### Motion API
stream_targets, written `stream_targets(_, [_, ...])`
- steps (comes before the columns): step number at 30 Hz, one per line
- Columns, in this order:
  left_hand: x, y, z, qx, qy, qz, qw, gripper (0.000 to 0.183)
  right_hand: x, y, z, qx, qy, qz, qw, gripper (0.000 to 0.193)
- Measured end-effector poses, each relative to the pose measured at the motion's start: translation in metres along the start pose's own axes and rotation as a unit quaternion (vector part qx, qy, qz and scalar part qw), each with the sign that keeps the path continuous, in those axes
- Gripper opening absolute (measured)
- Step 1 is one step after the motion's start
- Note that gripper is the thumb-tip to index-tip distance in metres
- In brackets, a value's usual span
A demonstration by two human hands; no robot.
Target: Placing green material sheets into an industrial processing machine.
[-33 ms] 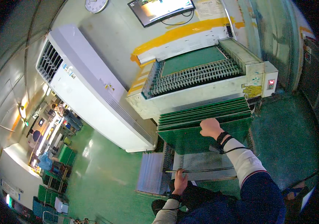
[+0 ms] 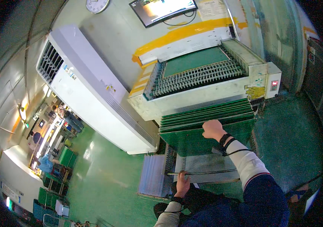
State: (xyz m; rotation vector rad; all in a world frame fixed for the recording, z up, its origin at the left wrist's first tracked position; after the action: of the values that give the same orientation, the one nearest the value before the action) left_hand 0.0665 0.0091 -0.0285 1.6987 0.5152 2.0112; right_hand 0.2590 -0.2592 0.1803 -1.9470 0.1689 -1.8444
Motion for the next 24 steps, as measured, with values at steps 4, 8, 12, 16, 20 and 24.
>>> stream_targets(4, [-0.002,-0.005,-0.001,0.000,0.008,-0.016,1.000,0.044,-0.001,-0.002,-0.002,-0.005,0.006,0.004,1.000,0.031])
stream_targets(8, [-0.002,-0.007,-0.002,-0.004,0.008,-0.012,1.000,0.045,-0.002,-0.003,-0.004,0.029,0.046,0.018,0.998,0.025])
stream_targets(12, [0.000,0.000,-0.001,-0.009,0.009,-0.036,0.999,0.045,-0.003,0.001,-0.005,0.021,0.047,0.012,0.999,0.026])
stream_targets(16, [-0.001,0.002,-0.001,0.006,0.000,-0.031,1.000,0.043,-0.002,0.000,-0.006,0.033,0.053,0.010,0.998,0.025])
stream_targets(20, [0.000,-0.001,-0.002,-0.017,0.032,-0.012,0.999,0.043,-0.001,-0.004,-0.006,0.023,0.045,0.009,0.999,0.026])
stream_targets(24, [0.000,0.000,-0.003,-0.003,0.021,-0.025,0.999,0.041,0.003,-0.008,-0.007,-0.007,0.000,-0.007,1.000,0.032])
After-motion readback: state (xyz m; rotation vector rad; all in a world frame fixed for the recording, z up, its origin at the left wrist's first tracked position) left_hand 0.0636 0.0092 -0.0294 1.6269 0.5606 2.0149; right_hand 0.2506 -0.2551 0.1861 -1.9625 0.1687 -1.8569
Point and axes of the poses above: each hand's wrist, its own z-axis towards the middle knuckle, its own x-axis out of the back of the hand, y = z × x, the point moved 4 cm from there along z, towards the middle knuckle, and after that the axes turned 14 degrees about z, right-handed, at the moved point
